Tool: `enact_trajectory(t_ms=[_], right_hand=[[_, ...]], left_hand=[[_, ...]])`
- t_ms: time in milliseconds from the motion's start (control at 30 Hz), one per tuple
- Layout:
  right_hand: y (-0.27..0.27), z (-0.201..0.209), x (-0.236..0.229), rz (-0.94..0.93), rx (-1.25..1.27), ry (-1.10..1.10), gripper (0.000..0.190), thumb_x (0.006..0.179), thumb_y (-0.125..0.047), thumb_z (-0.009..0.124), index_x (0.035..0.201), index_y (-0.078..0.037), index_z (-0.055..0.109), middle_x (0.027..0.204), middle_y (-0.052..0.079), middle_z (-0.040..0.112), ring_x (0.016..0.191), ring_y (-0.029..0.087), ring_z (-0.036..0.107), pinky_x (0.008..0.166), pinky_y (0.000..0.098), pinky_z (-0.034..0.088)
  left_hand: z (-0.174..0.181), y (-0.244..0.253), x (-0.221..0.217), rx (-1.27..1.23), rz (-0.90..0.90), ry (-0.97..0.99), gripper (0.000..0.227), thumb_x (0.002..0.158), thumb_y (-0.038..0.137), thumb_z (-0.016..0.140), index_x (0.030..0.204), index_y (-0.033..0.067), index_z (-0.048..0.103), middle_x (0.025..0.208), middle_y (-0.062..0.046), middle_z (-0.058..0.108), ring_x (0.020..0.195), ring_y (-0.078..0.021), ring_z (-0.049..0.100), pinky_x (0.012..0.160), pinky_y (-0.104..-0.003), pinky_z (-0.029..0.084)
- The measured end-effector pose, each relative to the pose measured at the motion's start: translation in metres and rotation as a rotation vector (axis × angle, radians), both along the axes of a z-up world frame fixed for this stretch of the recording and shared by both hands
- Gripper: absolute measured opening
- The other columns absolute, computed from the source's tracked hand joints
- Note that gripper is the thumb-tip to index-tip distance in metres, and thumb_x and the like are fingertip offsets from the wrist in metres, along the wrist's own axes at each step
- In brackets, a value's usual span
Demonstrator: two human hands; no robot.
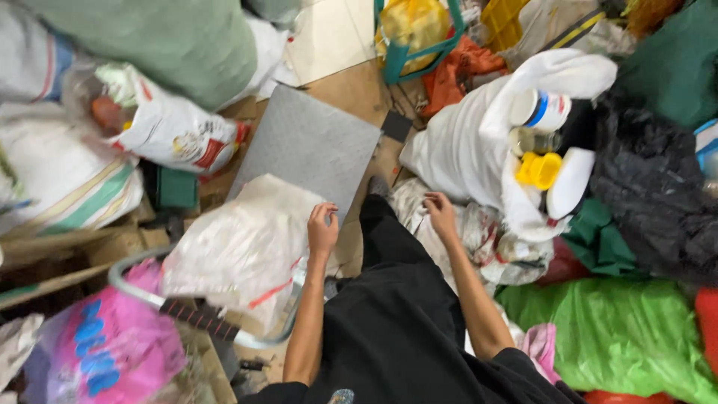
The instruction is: The person places various plastic bags containing items onto a metal platform scale to weigh them. They handle a clear bag with vegetables, a white bag, and a pink bag, moving them from the floor onto the scale and then removing them.
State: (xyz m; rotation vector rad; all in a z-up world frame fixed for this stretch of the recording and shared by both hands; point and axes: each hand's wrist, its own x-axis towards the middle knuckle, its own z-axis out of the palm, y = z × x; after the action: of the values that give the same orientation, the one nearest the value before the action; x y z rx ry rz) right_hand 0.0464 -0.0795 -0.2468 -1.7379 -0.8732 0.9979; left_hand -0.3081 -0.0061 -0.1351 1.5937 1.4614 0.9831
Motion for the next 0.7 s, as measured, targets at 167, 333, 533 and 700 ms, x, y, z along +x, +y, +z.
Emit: enact_trajectory(t_ms=[167, 333, 533, 700], right_hand=[[0.106, -0.005, 0.030, 0.075, 0.081, 0.130, 0.023, 0.100, -0.011, 0.064, 0.122, -0.005, 0.067, 0.099, 0.004, 0.071, 0.092, 0.013, 0.065, 0.081, 0.0283, 0.052], [0.207, 0.075, 0.065, 0.104, 0.030, -0.127, 0.024, 0.099, -0.015, 0.066, 0.121, -0.006, 0.068, 0.101, 0.004, 0.072, 0.096, 0.016, 0.067, 0.086, 0.0320, 0.052], [0.267, 0.160, 0.087, -0.100, 0.034, -0.166, 0.044, 0.092, -0.021, 0.069, 0.132, -0.007, 0.057, 0.123, 0.009, 0.068, 0.118, 0.025, 0.065, 0.095, 0.0383, 0.053], [0.321, 0.182, 0.113, -0.127, 0.089, -0.356, 0.046, 0.095, -0.020, 0.070, 0.137, -0.006, 0.057, 0.135, 0.016, 0.060, 0.128, 0.035, 0.057, 0.105, 0.0423, 0.044]], left_hand=[[-0.011, 0.115, 0.094, 0.076, -0.147, 0.038, 0.014, 0.088, 0.001, 0.062, 0.099, 0.0013, 0.070, 0.107, -0.014, 0.071, 0.104, -0.0350, 0.069, 0.093, -0.042, 0.054], [0.024, 0.218, 0.190, 0.132, -0.368, 0.164, 0.020, 0.087, 0.003, 0.064, 0.106, 0.0022, 0.068, 0.111, -0.015, 0.069, 0.108, -0.0379, 0.065, 0.093, -0.044, 0.052], [0.056, 0.286, 0.260, 0.125, -0.473, 0.076, 0.030, 0.088, 0.004, 0.065, 0.118, 0.0035, 0.063, 0.120, -0.017, 0.066, 0.119, -0.0383, 0.061, 0.103, -0.044, 0.050], [0.079, 0.353, 0.310, 0.200, -0.548, 0.053, 0.036, 0.089, 0.006, 0.068, 0.125, 0.0047, 0.061, 0.137, -0.016, 0.059, 0.129, -0.0384, 0.055, 0.108, -0.045, 0.046]])
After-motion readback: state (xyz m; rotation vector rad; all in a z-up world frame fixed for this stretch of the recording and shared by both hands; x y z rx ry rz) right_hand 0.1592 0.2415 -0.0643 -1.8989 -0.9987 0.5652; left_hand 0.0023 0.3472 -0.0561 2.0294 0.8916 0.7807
